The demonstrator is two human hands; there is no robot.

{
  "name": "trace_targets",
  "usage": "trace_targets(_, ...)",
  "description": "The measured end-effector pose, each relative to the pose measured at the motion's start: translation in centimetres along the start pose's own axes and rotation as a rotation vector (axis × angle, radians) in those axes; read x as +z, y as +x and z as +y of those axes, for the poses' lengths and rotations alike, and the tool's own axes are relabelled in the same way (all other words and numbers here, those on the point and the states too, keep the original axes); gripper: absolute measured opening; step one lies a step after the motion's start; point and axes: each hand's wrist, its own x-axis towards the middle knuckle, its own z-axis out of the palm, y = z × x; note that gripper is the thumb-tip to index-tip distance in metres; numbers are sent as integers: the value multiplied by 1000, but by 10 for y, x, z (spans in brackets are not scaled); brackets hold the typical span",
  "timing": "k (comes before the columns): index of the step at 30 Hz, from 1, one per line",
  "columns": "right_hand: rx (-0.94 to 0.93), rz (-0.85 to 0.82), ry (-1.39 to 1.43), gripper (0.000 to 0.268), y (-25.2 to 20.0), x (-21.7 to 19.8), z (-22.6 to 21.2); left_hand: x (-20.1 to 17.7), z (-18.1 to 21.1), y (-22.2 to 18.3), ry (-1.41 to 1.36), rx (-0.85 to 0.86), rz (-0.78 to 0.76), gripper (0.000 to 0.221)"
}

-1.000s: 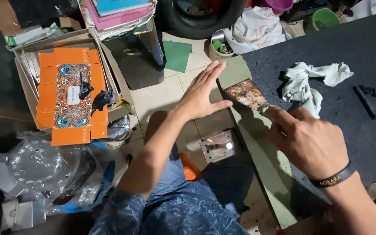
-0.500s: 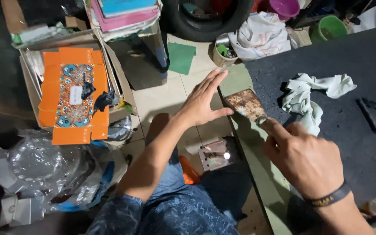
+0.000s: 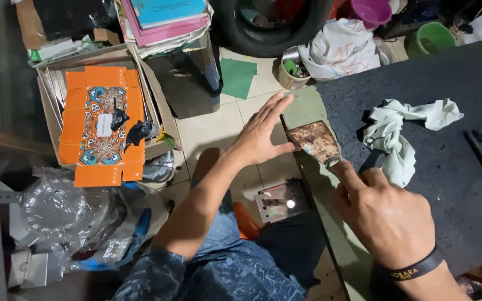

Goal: Cleaning a printing platen by scraping off residue with a putty knife and wiping it with a cloth and cleaning solution.

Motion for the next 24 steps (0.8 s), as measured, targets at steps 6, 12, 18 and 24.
trace_targets(6,3,-130,33,47,2,-5,6,-2,3,0,-19,-18,-14,101)
trace_targets(12,-2,-14,78,29,4,-5,1,-3,2,1,-9,-33,-16,105)
trace_targets(18,-41,67,32,35,3,6,0,-5,5,1,-18,-15,-6,111)
trace_targets(24,-40,102,71,28,2,1,0,-4,6,1,-22,-31,-19,111)
